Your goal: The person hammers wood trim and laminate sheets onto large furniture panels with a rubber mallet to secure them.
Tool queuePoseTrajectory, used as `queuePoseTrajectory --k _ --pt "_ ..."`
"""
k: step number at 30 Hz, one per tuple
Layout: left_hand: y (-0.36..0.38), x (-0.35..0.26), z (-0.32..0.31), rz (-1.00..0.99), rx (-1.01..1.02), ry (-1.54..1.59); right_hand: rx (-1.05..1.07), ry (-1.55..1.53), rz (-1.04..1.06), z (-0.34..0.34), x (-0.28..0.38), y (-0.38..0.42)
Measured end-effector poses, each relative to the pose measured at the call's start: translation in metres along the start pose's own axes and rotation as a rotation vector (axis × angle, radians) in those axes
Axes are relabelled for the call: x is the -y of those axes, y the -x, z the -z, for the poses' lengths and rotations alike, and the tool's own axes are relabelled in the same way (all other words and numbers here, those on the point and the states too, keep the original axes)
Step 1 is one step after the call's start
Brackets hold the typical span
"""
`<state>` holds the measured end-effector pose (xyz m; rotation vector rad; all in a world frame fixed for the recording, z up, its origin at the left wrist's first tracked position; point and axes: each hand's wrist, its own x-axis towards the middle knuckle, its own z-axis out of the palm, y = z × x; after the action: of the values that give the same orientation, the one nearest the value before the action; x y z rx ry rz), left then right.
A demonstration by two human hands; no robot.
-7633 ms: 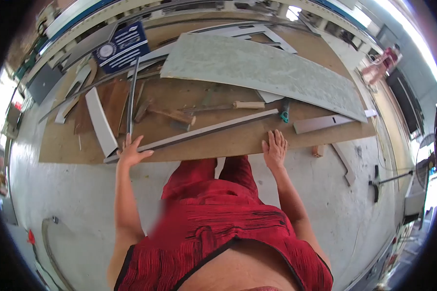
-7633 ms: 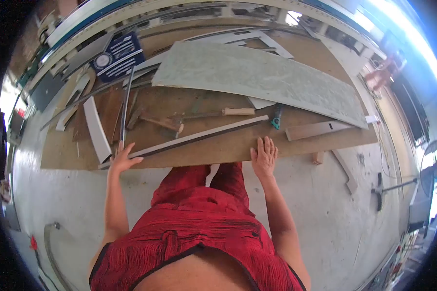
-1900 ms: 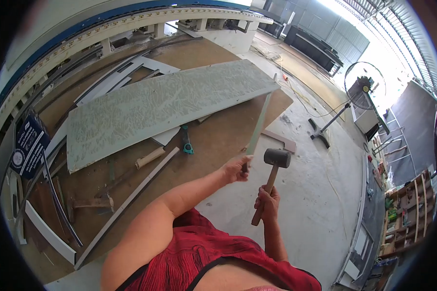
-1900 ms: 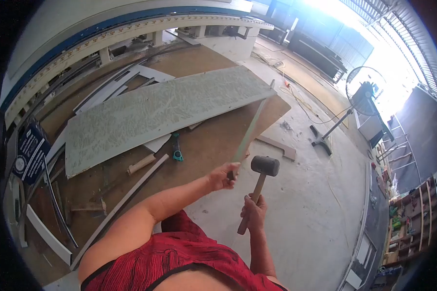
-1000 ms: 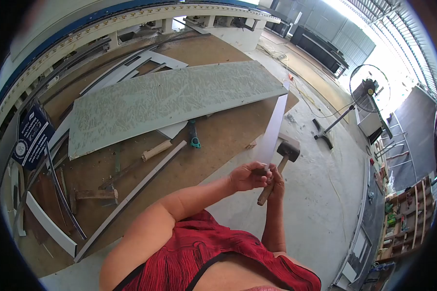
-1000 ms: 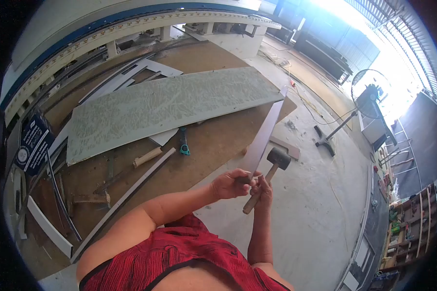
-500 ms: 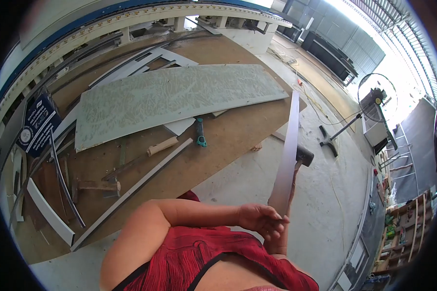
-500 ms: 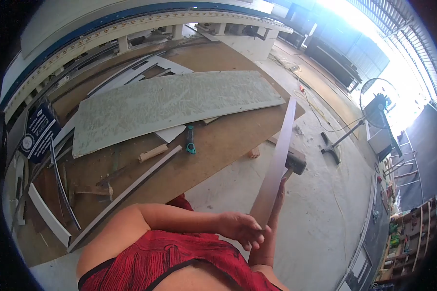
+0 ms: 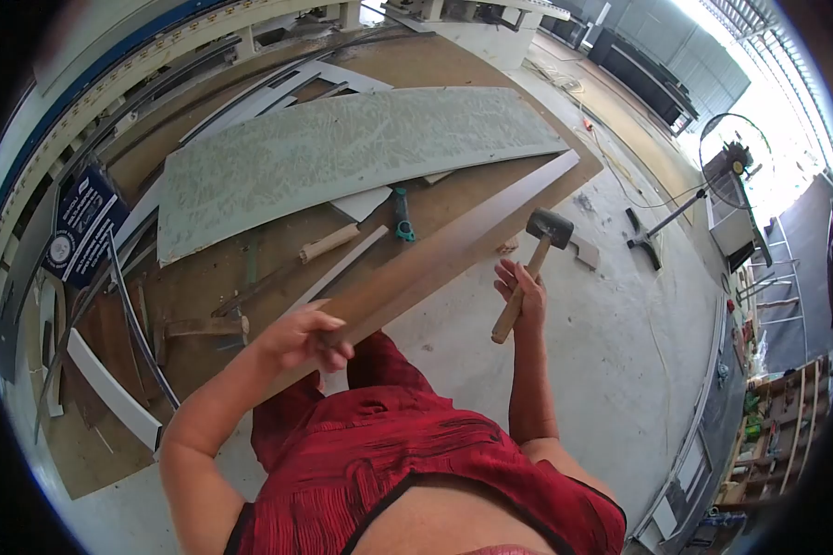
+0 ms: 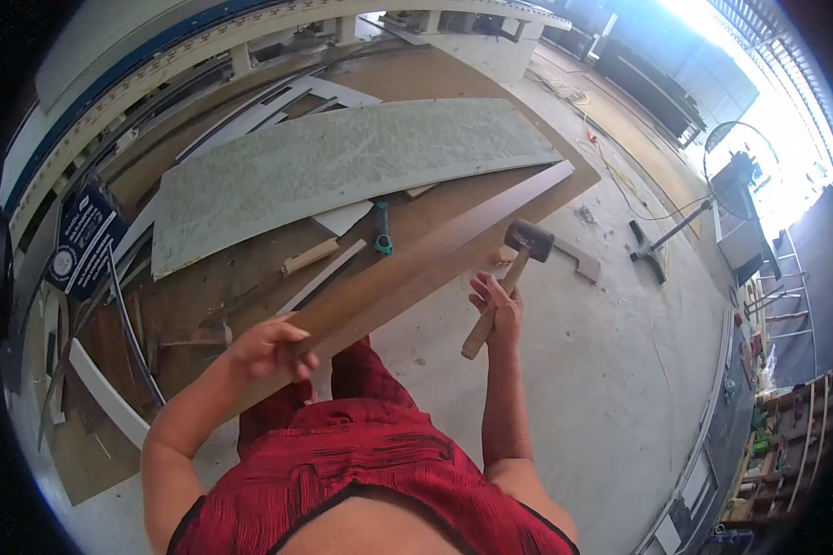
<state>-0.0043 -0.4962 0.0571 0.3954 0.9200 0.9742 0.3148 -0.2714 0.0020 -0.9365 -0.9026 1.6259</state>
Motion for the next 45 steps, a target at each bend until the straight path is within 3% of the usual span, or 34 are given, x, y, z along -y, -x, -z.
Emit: queuePoseTrajectory --k 8,11,14,15,20,24,28,34,37,40,45 --pt "0.110 0.062 0.065 -0.063 -0.185 0.047 0.125 0.109 -0.063 -0.050 -0.026 0.006" --pt "0.138 0.101 0.082 -0.078 -0.428 0.118 0.147 0.168 -0.110 -0.055 -0.041 0.003" --pt "0.157 0.133 0.097 -0.107 -0.500 0.170 0.185 0.265 -0.135 -0.060 -0.054 0.009" --pt "0.162 0.145 0.095 -0.148 -0.607 0.168 0.210 0.284 -0.142 -0.058 -0.060 0.010" --pt "0.164 0.188 0.099 -0.252 -0.915 0.115 0.293 0.191 -0.247 -0.063 -0.072 0.022" --pt "0.176 0.175 0.091 -0.318 -1.120 0.111 0.324 0.232 -0.261 -0.077 -0.076 0.030" --pt "0.181 0.174 0.096 -0.325 -1.134 0.131 0.330 0.355 -0.240 -0.091 -0.079 0.036" --pt "0.181 0.157 0.126 -0.341 -1.202 0.074 0.369 0.299 -0.292 -0.099 -0.084 0.035" --pt "0.187 0.153 0.136 -0.257 -1.146 0.073 0.303 0.335 -0.281 -0.100 -0.090 0.033" --pt "0.187 0.159 0.138 -0.303 -1.146 0.051 0.278 0.387 -0.268 -0.093 -0.101 0.024" --pt "0.190 0.177 0.133 -0.491 -1.055 -0.079 0.451 0.486 -0.132 -0.095 -0.085 0.035"
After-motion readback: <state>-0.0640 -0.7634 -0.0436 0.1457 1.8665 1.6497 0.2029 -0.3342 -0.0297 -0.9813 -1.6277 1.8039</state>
